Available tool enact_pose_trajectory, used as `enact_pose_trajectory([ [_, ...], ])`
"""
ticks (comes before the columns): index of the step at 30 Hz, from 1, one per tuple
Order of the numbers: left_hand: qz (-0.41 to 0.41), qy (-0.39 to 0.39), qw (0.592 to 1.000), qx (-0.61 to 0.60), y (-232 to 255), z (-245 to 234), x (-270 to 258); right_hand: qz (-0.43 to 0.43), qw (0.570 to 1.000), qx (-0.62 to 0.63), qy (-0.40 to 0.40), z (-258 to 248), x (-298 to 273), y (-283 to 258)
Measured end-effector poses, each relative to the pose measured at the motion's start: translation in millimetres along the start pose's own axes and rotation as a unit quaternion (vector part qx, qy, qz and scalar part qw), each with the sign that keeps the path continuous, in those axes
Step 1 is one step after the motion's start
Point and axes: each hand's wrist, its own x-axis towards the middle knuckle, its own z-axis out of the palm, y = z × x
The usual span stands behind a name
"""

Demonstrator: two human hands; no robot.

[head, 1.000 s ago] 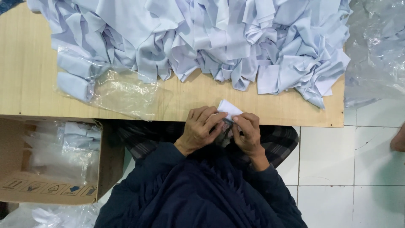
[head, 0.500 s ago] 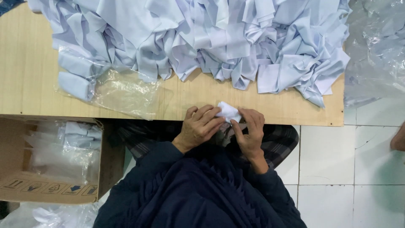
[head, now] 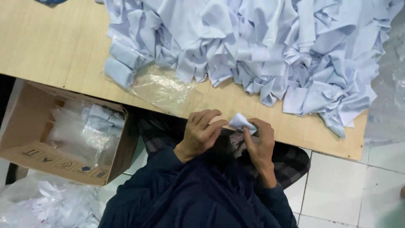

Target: Folding small pieces of white fabric and placing them into individual clear plastic bags for packaging.

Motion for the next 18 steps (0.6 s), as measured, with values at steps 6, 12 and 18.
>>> enact_pose_trajectory([
  [6, -0.171, 0.036, 0.972, 0.156, -43, -49, 4, 0.004, 0.992, 0.128, -0.016, 32, 14, -10],
  [12, -0.199, 0.003, 0.969, 0.145, -50, -59, 3, -0.007, 0.964, 0.263, -0.022, 64, 35, -31],
  [18, -0.185, 0.024, 0.978, 0.096, -42, -60, 10, 0.055, 0.946, 0.319, -0.039, 89, 37, -45],
])
